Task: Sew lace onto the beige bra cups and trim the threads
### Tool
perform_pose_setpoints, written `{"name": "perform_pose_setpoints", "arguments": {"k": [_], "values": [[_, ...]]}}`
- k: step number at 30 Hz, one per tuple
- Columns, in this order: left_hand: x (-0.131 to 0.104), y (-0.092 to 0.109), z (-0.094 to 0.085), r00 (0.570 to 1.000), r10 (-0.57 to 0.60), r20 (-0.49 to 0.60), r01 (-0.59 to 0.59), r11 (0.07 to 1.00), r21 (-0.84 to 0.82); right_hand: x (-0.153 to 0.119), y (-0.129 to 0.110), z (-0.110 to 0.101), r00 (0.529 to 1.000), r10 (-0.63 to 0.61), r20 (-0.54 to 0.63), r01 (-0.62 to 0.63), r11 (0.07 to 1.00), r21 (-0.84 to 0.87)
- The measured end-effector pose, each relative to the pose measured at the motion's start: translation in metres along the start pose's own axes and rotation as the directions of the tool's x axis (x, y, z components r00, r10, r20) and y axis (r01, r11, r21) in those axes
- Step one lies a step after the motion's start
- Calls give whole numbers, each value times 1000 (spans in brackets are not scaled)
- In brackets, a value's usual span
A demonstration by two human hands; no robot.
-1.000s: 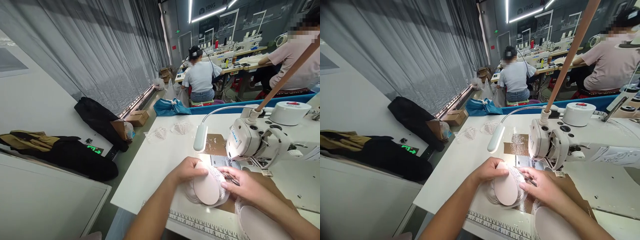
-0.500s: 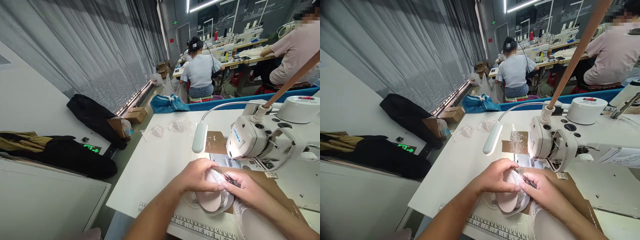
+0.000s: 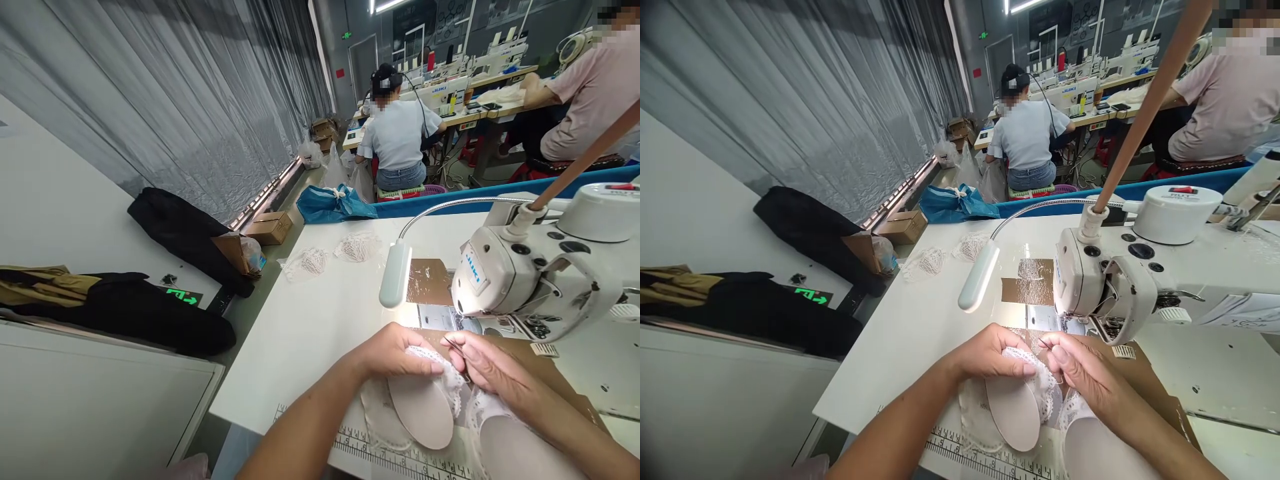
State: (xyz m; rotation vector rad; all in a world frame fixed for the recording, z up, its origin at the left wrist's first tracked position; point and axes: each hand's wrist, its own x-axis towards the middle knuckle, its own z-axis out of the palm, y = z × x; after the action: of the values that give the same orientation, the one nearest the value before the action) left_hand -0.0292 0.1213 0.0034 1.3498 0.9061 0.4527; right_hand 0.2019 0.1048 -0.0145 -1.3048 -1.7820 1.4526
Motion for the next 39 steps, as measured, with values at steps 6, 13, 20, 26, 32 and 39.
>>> {"name": "perform_pose_setpoints", "arguments": {"k": [6,13,20,26,32,39], "values": [[1,-7,2,1000,-16,8,16,997,-82,1,2,-4,993,-49,105,53,998,-42],[2,-7,2,998,-60,36,63,994,-88,1,-3,2,978,-94,188,99,995,-19],[2,-5,2,996,-70,50,71,997,-33,5,-4,6,985,-86,151,96,993,-62],[2,-7,2,996,-86,32,87,996,-35,6,1,4,982,-103,160,104,995,1],[2,-3,5,997,-72,19,72,997,2,4,-5,8,991,-91,97,94,995,-21],[-1,-1,-4,993,-47,112,33,991,128,10,8,13,984,-4,177,-12,996,89]]}}
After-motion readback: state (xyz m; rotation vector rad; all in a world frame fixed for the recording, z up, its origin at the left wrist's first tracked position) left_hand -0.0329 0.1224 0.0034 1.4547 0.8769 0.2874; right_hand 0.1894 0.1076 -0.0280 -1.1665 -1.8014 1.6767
